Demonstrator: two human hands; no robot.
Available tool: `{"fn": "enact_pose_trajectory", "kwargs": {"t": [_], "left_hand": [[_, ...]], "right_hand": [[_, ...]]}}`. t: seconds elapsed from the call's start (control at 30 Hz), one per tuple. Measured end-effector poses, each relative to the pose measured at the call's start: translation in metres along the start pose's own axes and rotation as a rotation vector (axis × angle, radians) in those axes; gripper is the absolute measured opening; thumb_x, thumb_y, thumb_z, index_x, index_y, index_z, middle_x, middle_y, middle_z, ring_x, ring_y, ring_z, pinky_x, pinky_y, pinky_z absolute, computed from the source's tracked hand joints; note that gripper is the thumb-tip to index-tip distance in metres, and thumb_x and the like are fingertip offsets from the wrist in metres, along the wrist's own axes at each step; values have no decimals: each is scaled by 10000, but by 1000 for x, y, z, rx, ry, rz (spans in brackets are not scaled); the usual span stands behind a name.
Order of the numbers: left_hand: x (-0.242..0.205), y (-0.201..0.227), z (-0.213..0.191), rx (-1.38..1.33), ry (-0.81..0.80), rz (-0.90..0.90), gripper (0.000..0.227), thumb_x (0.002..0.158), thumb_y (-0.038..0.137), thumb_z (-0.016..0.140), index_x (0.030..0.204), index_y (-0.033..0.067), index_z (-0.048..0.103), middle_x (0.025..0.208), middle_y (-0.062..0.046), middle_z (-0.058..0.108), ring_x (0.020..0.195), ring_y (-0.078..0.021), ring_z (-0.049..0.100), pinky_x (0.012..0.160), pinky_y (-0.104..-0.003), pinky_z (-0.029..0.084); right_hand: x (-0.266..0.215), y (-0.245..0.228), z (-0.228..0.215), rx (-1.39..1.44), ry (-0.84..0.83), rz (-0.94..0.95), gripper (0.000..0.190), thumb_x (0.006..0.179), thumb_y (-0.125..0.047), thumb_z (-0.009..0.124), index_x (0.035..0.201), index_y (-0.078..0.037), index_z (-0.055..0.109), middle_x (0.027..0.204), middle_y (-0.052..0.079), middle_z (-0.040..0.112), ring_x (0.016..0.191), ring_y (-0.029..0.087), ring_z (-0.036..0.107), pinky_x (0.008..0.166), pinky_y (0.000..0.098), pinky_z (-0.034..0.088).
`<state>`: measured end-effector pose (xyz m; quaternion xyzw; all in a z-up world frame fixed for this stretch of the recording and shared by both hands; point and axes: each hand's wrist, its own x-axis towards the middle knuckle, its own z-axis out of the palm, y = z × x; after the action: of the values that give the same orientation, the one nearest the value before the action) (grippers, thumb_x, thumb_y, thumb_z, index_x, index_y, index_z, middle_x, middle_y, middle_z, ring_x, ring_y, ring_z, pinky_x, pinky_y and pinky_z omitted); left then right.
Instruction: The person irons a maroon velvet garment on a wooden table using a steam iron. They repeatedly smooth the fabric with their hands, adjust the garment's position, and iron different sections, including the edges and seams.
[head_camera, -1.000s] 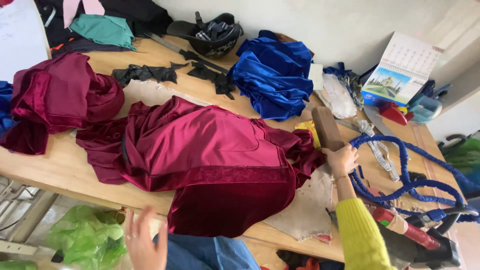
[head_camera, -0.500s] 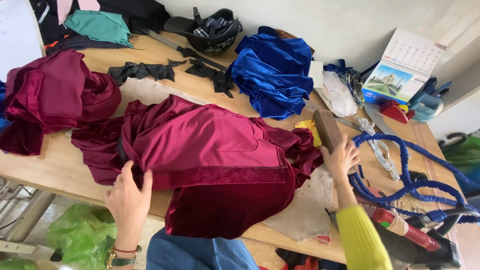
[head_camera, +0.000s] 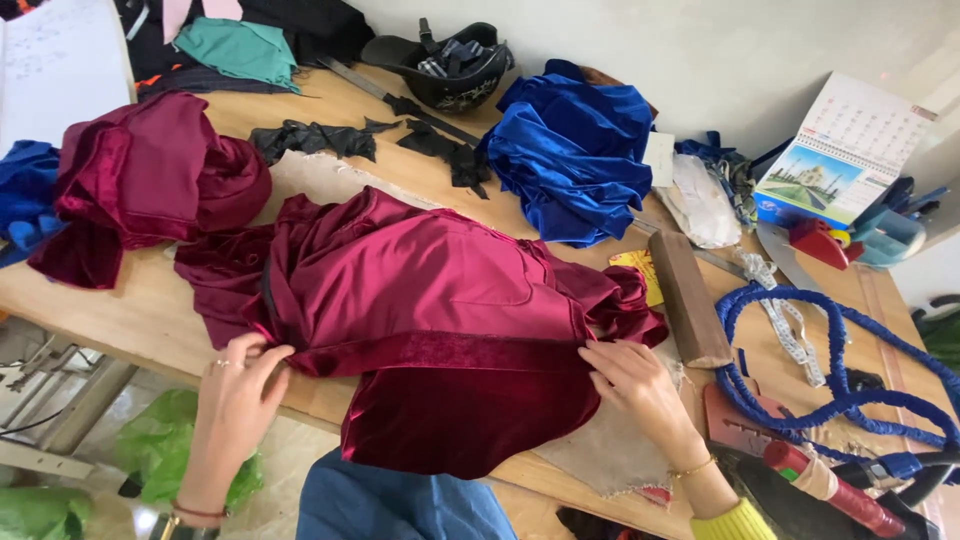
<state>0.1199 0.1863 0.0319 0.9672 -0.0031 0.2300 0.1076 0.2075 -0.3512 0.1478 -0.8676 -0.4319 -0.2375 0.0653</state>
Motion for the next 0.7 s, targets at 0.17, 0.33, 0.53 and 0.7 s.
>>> {"fn": "enact_pose_trajectory", "kwargs": {"t": [0.17,0.33,0.53,0.7], "left_hand": [[23,2,-15,79,-9,106,200,908,246,686,1095,194,734,1371,-34,581,1167,-287,637,934,-477,556],[58,9,-43,-658,-61,-281,230,1027,151,617,1214,47,702,1190,-213,714,1217,-425,643,1045,-564,477],[108,-14,-27,-634,-174,-448,328,1086,445,565,1331,273,697,1208,-85,736,1195,-336,659,1013,-507,504],[110,19,-81,-892,-291,-502,461,916,316,761,1287,47,719,1201,-221,721,1191,-356,634,1084,-500,438]], "right_hand": [[12,3,0,131,53,122,297,892,-31,682,1172,-93,760,1219,79,762,1144,194,716,1051,398,520],[36,19,0,893,133,783,229,972,-89,672,1176,-56,769,1008,141,790,940,190,706,890,418,580],[56,36,54,1221,257,1069,210,1003,-214,688,1122,-50,741,703,-41,543,626,55,550,567,195,477],[53,36,55,1277,267,1076,209,999,-193,698,1151,-54,738,724,-33,558,641,49,544,581,182,447]]}}
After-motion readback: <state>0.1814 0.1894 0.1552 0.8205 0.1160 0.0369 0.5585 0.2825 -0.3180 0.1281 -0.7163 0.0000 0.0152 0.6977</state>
